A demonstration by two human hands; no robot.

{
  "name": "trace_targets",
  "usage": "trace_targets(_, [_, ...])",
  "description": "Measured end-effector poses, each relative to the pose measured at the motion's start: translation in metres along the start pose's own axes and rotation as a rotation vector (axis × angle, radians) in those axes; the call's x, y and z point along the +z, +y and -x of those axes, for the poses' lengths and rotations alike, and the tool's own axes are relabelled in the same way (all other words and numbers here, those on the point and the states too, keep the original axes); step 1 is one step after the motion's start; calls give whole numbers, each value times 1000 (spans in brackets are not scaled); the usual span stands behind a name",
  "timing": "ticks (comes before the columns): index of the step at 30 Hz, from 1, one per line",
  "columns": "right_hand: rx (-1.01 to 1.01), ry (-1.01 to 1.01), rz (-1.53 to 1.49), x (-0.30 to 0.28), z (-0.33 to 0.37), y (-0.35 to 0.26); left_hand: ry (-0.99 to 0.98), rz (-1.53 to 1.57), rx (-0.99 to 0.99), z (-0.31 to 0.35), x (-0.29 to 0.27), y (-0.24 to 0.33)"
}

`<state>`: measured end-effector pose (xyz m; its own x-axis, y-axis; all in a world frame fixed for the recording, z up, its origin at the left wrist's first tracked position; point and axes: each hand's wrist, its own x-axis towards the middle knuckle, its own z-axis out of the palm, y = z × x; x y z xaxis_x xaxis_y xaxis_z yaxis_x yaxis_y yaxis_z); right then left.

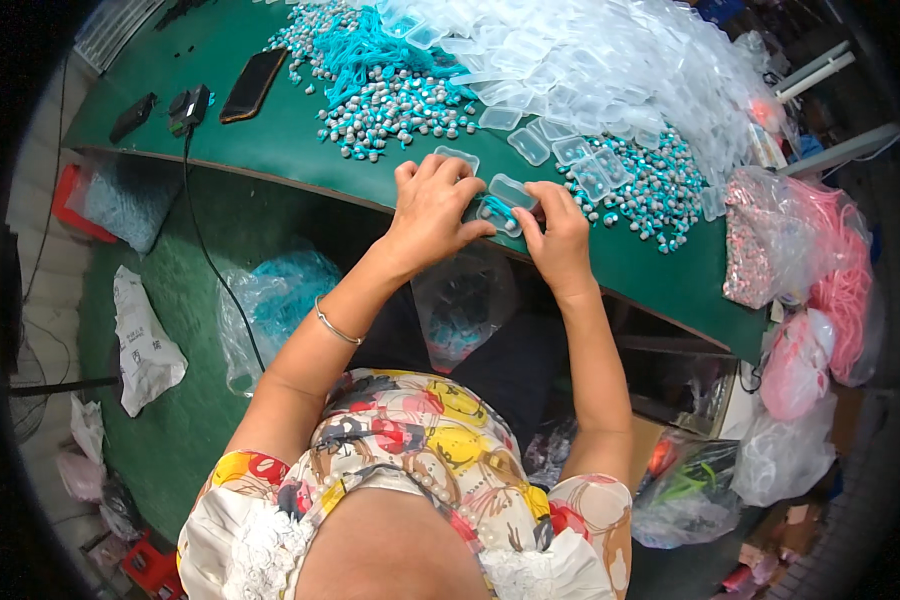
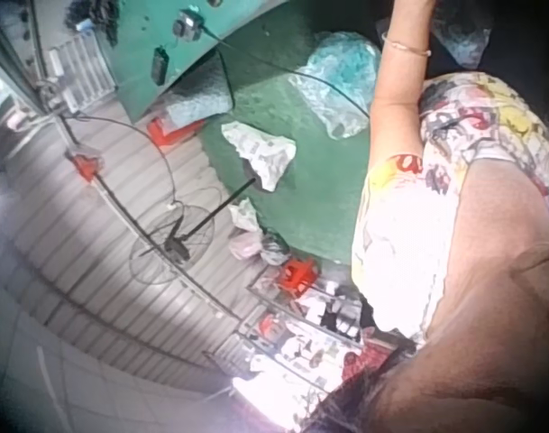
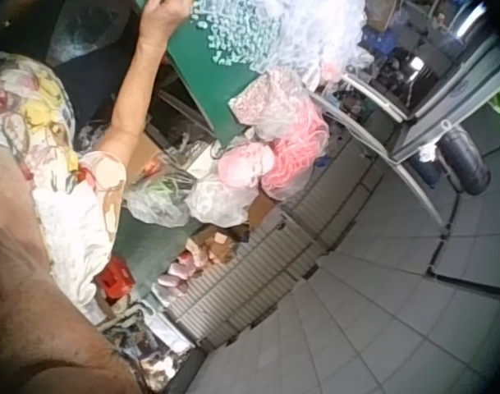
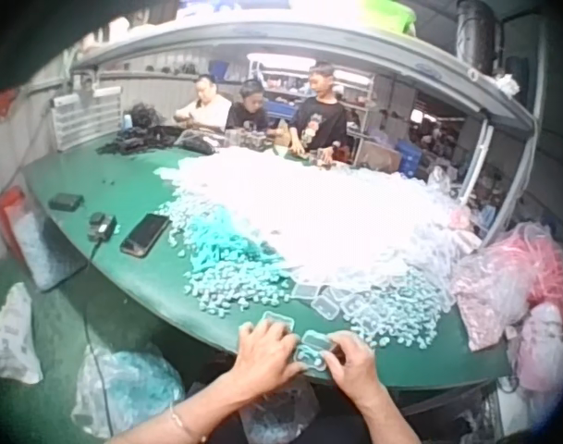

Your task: The person sits at a green workbench and repeatedly picks up small teal and white beads, placing them into clear plastic containers. They close the containers and set them aside on the table. The process is repetitive and involves handling beads and containers by hand.

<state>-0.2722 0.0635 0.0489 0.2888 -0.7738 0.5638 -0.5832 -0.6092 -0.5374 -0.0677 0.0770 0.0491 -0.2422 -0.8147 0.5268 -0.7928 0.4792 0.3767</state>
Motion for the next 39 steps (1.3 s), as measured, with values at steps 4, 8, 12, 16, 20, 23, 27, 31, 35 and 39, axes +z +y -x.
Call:
trace_targets(4, [-13,32,53,3,3,-2,1,11,13,-2,-3,-2])
trace_targets(8, [-70,63,96,5,5,2,35,41,35,-4,-3,-6])
trace_targets(12, [-134,85,137,8,5,4,8,18,26,-5,-2,-10])
trace_targets(16, [-145,86,157,8,6,4,35,22,44,-5,5,-13])
trace_targets(20, [-159,91,185,7,6,5,57,41,58,-5,2,-9])
trace_targets(23, [-112,81,151,9,8,4,58,51,78,-2,-1,-3])
trace_targets(27, [-92,76,137,9,8,4,113,30,110,3,4,4])
trace_targets(31, [-102,81,153,10,8,3,119,-28,147,9,4,8])
trace_targets(35, [-153,93,184,10,9,3,141,-83,130,21,6,17])
trace_targets(39, [-265,124,257,9,7,0,137,-122,97,34,7,23])
